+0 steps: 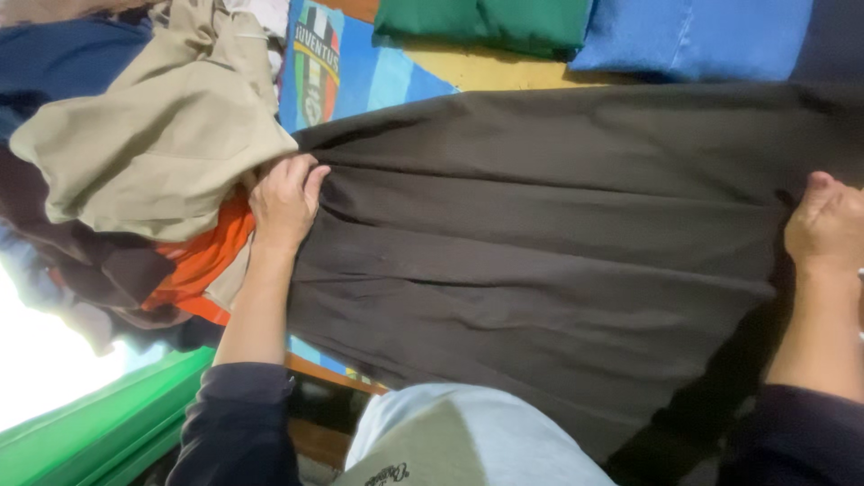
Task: The person irons a dark brown garment on a table, repeatedly smoothing and repositioning the fabric with both hands. After ironing, the person folds the garment and places it on a stack of other folded clothes.
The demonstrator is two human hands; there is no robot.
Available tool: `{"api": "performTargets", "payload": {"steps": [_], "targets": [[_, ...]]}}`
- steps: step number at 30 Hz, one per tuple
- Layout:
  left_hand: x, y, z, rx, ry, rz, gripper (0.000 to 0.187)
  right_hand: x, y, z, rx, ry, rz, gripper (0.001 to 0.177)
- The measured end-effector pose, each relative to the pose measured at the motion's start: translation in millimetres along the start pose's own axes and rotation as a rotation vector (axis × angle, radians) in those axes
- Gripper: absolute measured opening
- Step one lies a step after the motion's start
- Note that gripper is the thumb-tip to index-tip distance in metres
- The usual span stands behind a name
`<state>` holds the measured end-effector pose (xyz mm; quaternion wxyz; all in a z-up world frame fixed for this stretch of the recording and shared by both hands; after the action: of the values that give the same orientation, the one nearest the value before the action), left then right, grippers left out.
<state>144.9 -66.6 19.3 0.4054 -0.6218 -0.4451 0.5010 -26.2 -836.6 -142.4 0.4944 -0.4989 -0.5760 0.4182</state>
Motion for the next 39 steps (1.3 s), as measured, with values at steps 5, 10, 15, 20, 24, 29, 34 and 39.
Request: {"api": "performTargets", "payload": {"steps": [5,10,15,20,24,29,34,39], "targets": [[-15,-16,-1,-0.095,0.094,0.095,0.013,3,1,7,-0.049,-0.041,0.120,0.055],[-15,-5,-15,0.142,-0.077,-0.004,0.030,12,-6,3,-0.019,-0.044,0.238,0.044],[-7,0,-15,0.156,-0.039,-0.051,0.021,68,-64,-32,-0.070,0.002,0.364,0.030],[-4,4,-1,0.093,0.132,-0.008,0.012,157,-103,-67,-0.227,-0.102,-0.003,0.029],[25,13,-5,0.159,0.031,0.057,0.016,183,-92,-89,-0.133,-0.225,-0.052,0.045],[29,22,-14,0.274,-0.125,0.021,0.016,135,-82,-83,-0.142,-0.020,-0.129,0.043],[5,22,-22,0.321,-0.285,-0.029,0.019,128,-75,-80,-0.113,0.020,-0.135,0.043],[-19,-8,-17,0.211,-0.012,0.091,0.015,124,-100,-70,-0.185,0.025,-0.179,0.037]]}}
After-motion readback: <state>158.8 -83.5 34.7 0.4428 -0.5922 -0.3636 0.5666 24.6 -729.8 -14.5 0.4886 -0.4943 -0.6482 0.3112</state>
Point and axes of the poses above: each hand's wrist, its own z-axis away from the middle knuckle, its own y-axis out of the palm, x = y × z, the point moved 7 cm from there along -z, towards the middle knuckle, and after that the axes turned 14 degrees about -y, right-handed, at the moved point
